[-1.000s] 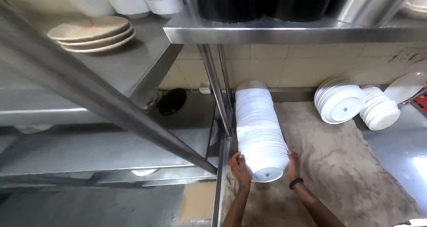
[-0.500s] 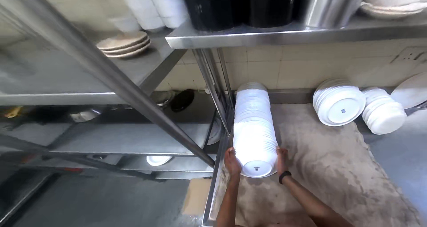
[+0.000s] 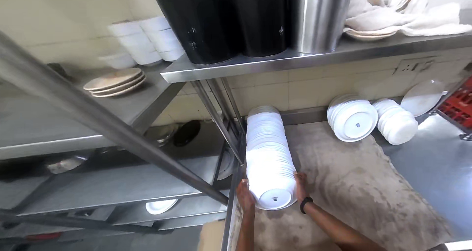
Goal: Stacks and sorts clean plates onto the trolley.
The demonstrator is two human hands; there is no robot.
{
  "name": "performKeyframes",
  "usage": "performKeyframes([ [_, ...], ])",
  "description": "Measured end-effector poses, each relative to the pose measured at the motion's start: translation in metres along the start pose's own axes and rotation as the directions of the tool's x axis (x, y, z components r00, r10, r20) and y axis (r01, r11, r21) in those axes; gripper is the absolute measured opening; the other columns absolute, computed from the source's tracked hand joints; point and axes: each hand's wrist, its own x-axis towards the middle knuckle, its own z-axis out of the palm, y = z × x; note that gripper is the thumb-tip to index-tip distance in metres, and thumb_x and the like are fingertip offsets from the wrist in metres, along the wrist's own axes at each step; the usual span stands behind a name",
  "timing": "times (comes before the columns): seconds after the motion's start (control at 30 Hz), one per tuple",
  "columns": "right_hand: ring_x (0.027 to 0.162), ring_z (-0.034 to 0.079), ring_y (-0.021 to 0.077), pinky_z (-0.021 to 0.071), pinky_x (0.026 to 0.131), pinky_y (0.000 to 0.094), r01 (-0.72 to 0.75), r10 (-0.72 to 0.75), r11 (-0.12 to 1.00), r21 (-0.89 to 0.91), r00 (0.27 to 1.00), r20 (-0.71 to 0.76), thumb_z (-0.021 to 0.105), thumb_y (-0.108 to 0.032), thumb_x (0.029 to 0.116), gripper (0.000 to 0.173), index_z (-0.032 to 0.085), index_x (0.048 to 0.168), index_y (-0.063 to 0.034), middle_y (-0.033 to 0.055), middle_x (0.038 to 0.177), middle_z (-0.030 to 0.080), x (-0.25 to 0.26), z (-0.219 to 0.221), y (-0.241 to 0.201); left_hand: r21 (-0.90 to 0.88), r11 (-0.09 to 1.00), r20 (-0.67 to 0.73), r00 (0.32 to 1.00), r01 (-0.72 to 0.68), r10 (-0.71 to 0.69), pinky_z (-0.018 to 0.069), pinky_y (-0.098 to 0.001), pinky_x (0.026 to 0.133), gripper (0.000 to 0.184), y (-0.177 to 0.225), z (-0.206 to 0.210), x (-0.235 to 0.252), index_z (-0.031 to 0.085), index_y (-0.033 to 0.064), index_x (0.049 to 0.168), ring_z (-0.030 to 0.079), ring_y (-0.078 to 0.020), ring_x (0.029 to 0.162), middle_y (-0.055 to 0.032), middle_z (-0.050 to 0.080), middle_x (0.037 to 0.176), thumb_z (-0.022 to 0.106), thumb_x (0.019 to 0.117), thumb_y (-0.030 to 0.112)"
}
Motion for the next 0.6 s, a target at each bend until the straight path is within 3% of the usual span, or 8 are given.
performKeyframes([
  [0.17, 0.111, 0.062, 0.029, 0.0495, 0.099, 0.0469, 0.007, -0.007, 1.0, -0.001, 1.0, -0.009, 0.054, -0.041, 0.1037, 0.047, 0.062, 0.125, 0.0001, 0.0203, 0.117, 0.065, 0.003, 0.001, 0.0, -0.052, 0.999, 0.02, 1.0, 0.012, -0.011, 0.0484, -0.049, 0.102, 0.046, 0.004, -0.003, 0.0, 0.064, -0.0067, 0.122, 0.061, -0.0313, 0.114, -0.0244, 0.064, 0.121, 0.042, 0.1109, 0.032],
  [0.37, 0.123, 0.059, 0.0314, 0.0463, 0.107, 0.0485, -0.012, 0.013, 1.0, 0.021, 1.0, -0.023, 0.051, -0.04, 0.1053, 0.049, 0.06, 0.131, 0.0017, 0.0232, 0.128, 0.063, 0.009, 0.0, 0.008, -0.123, 0.992, 0.082, 0.997, -0.001, 0.011, 0.048, -0.0465, 0.105, 0.044, -0.001, -0.003, 0.0, 0.062, -0.0088, 0.125, 0.061, -0.0299, 0.117, -0.025, 0.064, 0.124, 0.044, 0.1102, 0.028],
  [0.6, 0.126, 0.056, 0.0269, 0.0447, 0.109, 0.0427, 0.011, -0.005, 0.988, 0.154, 0.999, -0.043, 0.047, -0.033, 0.1067, 0.047, 0.056, 0.134, 0.0043, 0.023, 0.134, 0.059, 0.004, -0.005, 0.014, -0.183, 0.983, 0.071, 0.997, -0.027, 0.04, 0.0512, -0.0427, 0.098, 0.04, 0.0, 0.002, -0.007, 0.064, -0.0088, 0.119, 0.063, -0.0259, 0.106, -0.0225, 0.066, 0.114, 0.041, 0.1082, 0.023],
])
